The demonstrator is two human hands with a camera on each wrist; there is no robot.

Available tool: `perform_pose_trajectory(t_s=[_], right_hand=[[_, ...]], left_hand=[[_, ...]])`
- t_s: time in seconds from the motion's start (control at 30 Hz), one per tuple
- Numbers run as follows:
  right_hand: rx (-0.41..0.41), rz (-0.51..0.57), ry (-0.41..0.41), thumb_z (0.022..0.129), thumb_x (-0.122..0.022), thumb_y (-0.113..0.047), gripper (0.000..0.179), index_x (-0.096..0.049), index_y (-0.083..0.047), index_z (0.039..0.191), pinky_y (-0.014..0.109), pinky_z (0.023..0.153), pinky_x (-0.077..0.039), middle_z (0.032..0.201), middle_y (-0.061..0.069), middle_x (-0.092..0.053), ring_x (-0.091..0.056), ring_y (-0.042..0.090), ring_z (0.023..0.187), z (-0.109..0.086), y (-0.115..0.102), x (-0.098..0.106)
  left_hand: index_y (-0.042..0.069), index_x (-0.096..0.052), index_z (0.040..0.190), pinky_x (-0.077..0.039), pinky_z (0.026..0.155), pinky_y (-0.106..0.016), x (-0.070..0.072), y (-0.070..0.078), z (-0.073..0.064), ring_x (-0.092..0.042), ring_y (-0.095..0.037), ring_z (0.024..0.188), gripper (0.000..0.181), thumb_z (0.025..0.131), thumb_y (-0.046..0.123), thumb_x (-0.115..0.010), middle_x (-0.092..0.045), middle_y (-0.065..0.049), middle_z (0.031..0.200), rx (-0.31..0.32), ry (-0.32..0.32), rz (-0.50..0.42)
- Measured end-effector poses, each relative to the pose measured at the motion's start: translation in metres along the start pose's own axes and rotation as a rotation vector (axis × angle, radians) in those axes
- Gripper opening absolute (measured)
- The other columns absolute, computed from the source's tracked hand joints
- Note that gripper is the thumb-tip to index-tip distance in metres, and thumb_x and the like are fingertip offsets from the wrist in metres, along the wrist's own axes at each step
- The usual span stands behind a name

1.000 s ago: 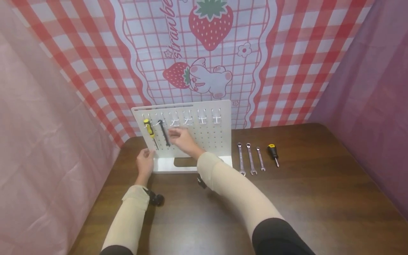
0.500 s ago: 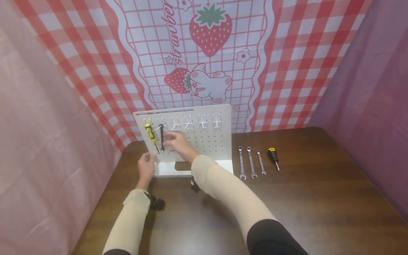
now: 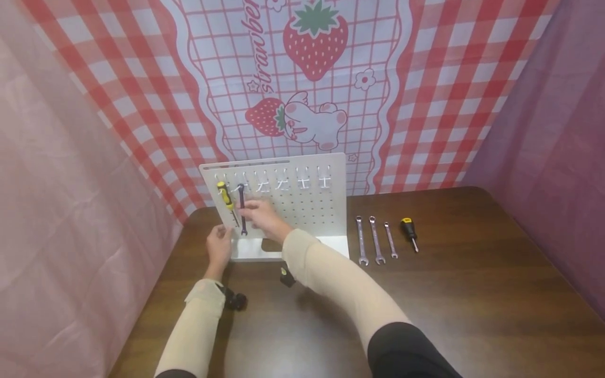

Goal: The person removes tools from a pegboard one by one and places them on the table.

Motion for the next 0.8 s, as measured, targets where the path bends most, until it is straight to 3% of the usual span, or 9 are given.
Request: perform_pose_trajectory(t_s=[0.17, 0.33, 0.4, 0.57, 0.8], right_hand=[[0.06, -0.089, 0.064, 0.099, -0.065, -0.015, 0.025, -0.071, -0.001, 0.119, 0.031, 0.073, -0.053, 0.116, 0.019, -0.069, -0.058, 0.011, 0.08, -0.009, -0.001, 0.004], [0.114, -0.107, 0.135, 0.097, -0.066, -0.01, 0.023, -0.071, 0.004, 0.115, 0.021, 0.06, -0.05, 0.11, 0.026, -0.069, -0.055, 0.009, 0.067, -0.017, -0.004, 0.006], [0.125, -0.09, 0.145, 0.096, -0.067, -0.008, 0.022, -0.072, 0.005, 0.114, 0.022, 0.061, -0.053, 0.109, 0.027, -0.069, -0.062, 0.02, 0.072, -0.018, -0.004, 0.006], [0.148, -0.079, 0.139, 0.095, -0.068, -0.006, 0.021, -0.072, 0.007, 0.112, 0.03, 0.069, -0.06, 0.107, 0.025, -0.071, -0.068, 0.028, 0.081, -0.021, -0.01, 0.004], [0.163, -0.091, 0.121, 0.094, -0.068, -0.002, 0.019, -0.071, 0.009, 0.109, 0.031, 0.068, -0.061, 0.106, 0.03, -0.069, -0.065, 0.016, 0.068, -0.028, -0.019, -0.001]], left_hand=[[-0.007, -0.063, 0.116, -0.05, 0.095, -0.047, -0.002, -0.005, 0.003, -0.063, -0.037, 0.106, 0.027, 0.099, 0.013, -0.066, -0.067, -0.028, 0.112, 0.017, -0.01, 0.012], [-0.007, -0.063, 0.116, -0.05, 0.095, -0.047, -0.002, -0.007, 0.003, -0.063, -0.036, 0.107, 0.027, 0.099, 0.014, -0.066, -0.067, -0.027, 0.113, 0.031, -0.02, 0.016], [-0.007, -0.063, 0.116, -0.05, 0.095, -0.047, -0.002, -0.007, 0.003, -0.063, -0.036, 0.107, 0.028, 0.099, 0.014, -0.066, -0.067, -0.027, 0.113, 0.036, -0.026, 0.01], [-0.007, -0.063, 0.118, -0.049, 0.096, -0.047, -0.001, -0.008, 0.003, -0.063, -0.036, 0.109, 0.029, 0.099, 0.015, -0.066, -0.067, -0.028, 0.115, 0.041, -0.025, 0.011], [-0.008, -0.062, 0.118, -0.049, 0.096, -0.048, -0.001, -0.006, 0.002, -0.062, -0.039, 0.108, 0.029, 0.098, 0.013, -0.066, -0.066, -0.029, 0.114, 0.035, -0.021, -0.002]])
Point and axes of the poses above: each hand's wrist, its own z-axis towards the middle knuckle, its own x-axis out of the back of the hand, y = z × x, the point moved 6 cm from there along z, towards the middle knuckle
